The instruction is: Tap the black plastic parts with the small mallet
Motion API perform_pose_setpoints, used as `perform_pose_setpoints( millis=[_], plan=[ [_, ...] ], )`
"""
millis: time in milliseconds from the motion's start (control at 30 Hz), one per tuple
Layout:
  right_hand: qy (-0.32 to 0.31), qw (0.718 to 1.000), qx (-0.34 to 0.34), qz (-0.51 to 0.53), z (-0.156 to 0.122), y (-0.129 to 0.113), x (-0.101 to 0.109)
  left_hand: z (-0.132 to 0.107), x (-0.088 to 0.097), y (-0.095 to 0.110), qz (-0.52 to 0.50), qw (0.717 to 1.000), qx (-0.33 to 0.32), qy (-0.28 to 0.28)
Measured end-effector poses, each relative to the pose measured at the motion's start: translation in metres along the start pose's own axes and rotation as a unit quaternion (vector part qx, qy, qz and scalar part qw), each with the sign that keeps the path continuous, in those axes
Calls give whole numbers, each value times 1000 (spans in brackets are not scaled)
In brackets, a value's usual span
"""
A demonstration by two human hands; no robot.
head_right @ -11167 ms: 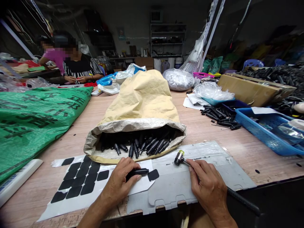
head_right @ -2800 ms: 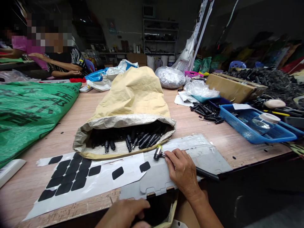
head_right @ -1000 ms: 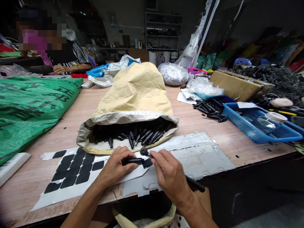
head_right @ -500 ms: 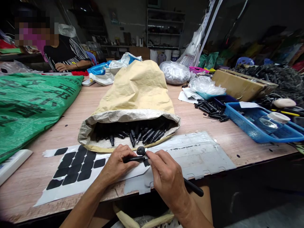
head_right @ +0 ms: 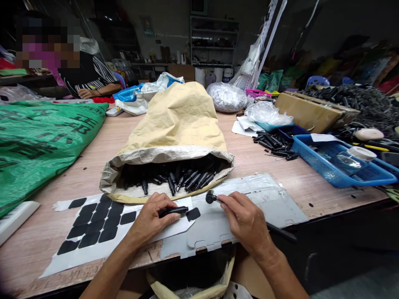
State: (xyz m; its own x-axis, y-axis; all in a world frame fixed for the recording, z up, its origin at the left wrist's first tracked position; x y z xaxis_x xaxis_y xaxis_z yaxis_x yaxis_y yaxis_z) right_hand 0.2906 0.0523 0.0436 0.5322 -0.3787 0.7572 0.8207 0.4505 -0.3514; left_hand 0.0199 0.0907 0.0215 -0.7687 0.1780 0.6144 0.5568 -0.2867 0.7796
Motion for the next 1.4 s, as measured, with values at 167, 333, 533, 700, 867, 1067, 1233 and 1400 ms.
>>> perform_pose_setpoints(
  millis=[167,333,533,700,867,1067,1233,1400],
  plan=[
    [-13,995,27,-96,-6,44,-4,-1,0,-1,1,1000,-8,-6],
    [-1,996,21,-88,-6,57,-9,1,0,-1,24,999,-19,-16],
    [-7,995,6,-95,-8,54,-9,-26,-5,39,7,999,-39,-28],
    [-7,995,9,-96,-8,54,-10,-76,-58,59,-18,970,11,-243],
    [-8,995,3,-99,-9,53,-9,-99,-103,24,140,935,139,-295],
    [-1,995,-2,-100,-8,50,-7,-105,-121,1,158,944,176,-230],
    [1,995,6,-102,-9,50,-7,-105,-107,17,130,930,159,-305],
    [2,995,9,-101,-10,51,-8,-78,-52,49,-13,961,119,-249]
  ],
)
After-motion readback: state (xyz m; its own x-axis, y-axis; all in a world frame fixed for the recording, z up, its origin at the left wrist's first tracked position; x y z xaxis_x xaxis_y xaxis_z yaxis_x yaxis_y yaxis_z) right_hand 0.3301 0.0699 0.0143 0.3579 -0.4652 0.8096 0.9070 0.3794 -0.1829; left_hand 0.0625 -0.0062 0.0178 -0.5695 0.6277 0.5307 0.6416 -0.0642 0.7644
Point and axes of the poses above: each hand's wrist, its own z-axis towards the middle knuckle, its own x-axis out of the back of the hand, y = z × x, the point moved 5 cm from there along z, towards the middle knuckle, and after that the axes turned 4 degrees about -z, right-handed, at the moved point
